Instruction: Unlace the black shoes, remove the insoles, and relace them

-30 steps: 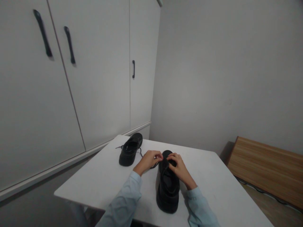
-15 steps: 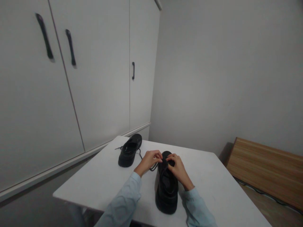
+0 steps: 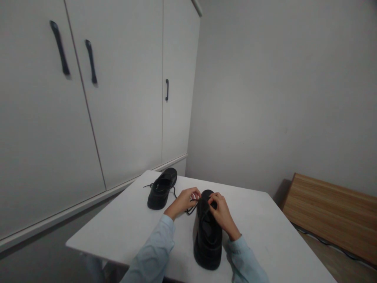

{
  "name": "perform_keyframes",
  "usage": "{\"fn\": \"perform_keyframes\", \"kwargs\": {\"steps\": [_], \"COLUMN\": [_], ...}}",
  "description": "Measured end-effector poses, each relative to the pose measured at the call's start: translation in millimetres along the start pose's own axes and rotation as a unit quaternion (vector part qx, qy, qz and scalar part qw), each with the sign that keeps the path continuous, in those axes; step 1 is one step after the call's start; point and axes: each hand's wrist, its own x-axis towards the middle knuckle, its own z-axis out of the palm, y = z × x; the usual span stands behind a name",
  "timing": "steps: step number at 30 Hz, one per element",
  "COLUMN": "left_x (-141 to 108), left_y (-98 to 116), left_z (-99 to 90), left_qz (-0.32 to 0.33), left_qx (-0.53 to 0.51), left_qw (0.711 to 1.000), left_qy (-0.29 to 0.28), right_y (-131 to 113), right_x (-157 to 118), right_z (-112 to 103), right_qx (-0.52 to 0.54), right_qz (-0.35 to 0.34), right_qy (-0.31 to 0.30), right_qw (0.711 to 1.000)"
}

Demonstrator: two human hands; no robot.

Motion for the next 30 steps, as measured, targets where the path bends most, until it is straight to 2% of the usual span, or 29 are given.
{"fn": "perform_keyframes", "kwargs": {"steps": [3, 5, 7, 9, 12, 16, 20, 22, 27, 30], "left_x": [-1.8, -4.1, -5.8, -5.4, -0.9, 5.5, 5.1, 3.3, 2.7, 5.1], "left_y": [-7.9, -12.7, -17.5, -22.3, -27.3, -23.3, -8.5, -1.0, 13.1, 18.2], "left_z": [-0.5, -0.4, 0.0, 0.9, 2.7, 1.9, -2.8, -4.6, -3.0, 2.9], "left_qz": [-0.03, -0.081, -0.15, -0.208, -0.249, -0.235, -0.182, -0.147, -0.089, -0.072], "left_qx": [0.122, 0.191, 0.214, 0.17, 0.024, -0.149, -0.357, -0.417, -0.454, -0.419], "left_qw": [0.99, 0.97, 0.953, 0.951, 0.954, 0.942, 0.905, 0.889, 0.882, 0.901], "left_qy": [0.067, 0.126, 0.156, 0.154, 0.163, 0.187, 0.14, 0.12, 0.092, 0.084], "right_y": [0.0, 1.0, 2.6, 4.2, 6.8, 9.5, 9.7, 8.9, 9.7, 14.6], "right_x": [0.1, 0.0, -0.4, -0.9, -1.2, -0.7, -0.4, -0.6, -1.3, -0.7], "right_z": [-1.2, -1.6, -1.9, -2.0, -2.1, -2.2, -3.6, -5.2, -14.8, -23.7], "right_qx": [0.021, 0.032, 0.042, 0.049, 0.057, 0.082, 0.104, 0.12, 0.21, 0.261], "right_qz": [-0.002, 0.001, 0.003, 0.004, 0.006, 0.02, 0.052, 0.07, 0.105, 0.119], "right_qy": [0.008, 0.011, 0.01, 0.007, 0.007, 0.02, 0.042, 0.049, 0.068, 0.091], "right_qw": [1.0, 0.999, 0.999, 0.999, 0.998, 0.996, 0.992, 0.989, 0.97, 0.954]}}
